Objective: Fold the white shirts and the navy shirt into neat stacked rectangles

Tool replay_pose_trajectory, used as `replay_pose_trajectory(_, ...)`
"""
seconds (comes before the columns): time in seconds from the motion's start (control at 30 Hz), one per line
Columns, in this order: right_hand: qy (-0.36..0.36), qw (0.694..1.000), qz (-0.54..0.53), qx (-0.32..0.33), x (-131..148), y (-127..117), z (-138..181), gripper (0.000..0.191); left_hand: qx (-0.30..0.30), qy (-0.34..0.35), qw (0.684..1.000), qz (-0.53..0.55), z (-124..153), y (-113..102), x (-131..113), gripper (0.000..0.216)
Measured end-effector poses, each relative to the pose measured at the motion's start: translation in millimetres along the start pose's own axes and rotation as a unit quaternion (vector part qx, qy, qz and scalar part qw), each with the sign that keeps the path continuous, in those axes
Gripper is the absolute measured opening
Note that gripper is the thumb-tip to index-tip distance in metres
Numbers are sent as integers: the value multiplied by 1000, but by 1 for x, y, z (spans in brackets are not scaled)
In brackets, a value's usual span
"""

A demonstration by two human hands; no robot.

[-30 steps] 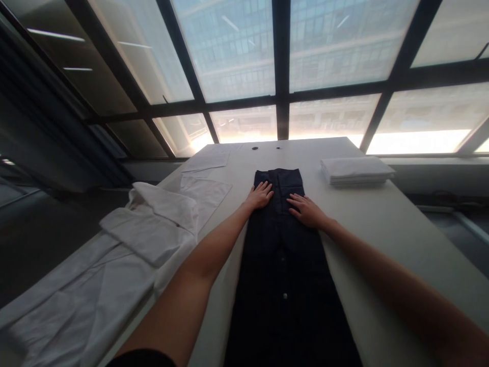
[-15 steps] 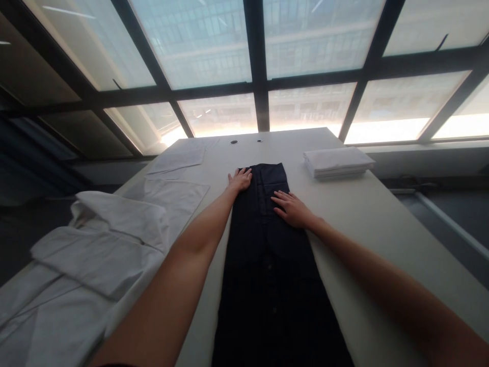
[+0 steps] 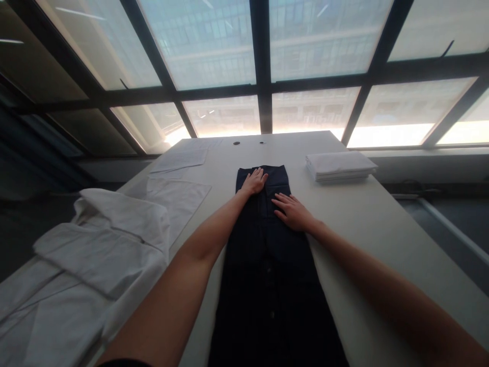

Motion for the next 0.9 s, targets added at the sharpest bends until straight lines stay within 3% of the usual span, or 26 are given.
replay_pose_trajectory(0.17, 0, 1000, -4, 1, 1, -2, 0, 51, -5, -46, 999, -14, -8, -20, 33, 64)
replay_pose_trajectory(0.27, 0, 1000, -6, 1, 1, -3, 0, 51, -13, -54, 998, -24, -5, -29, 39, 62)
replay_pose_trajectory(0.53, 1, 1000, -12, 15, -1, -1, -1, 52, -77, 17, 996, -33, 35, -26, -14, 58)
replay_pose_trajectory(0.7, 5, 1000, 0, 8, -2, -1, 0, 51, -47, -51, 998, 9, 73, -7, -32, 65)
replay_pose_trajectory(0.9, -27, 997, 33, -60, 16, -20, 11, 45, -95, -87, 991, 40, 117, -3, -47, 64)
Point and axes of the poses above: each hand's wrist, its own z-axis away from the middle knuckle, its own y-axis out of the palm, x = y × z, the point moved 5 cm from there along -z, towards the middle knuckle, and after that the axes turned 11 degrees about z, right-handed, at the moved point
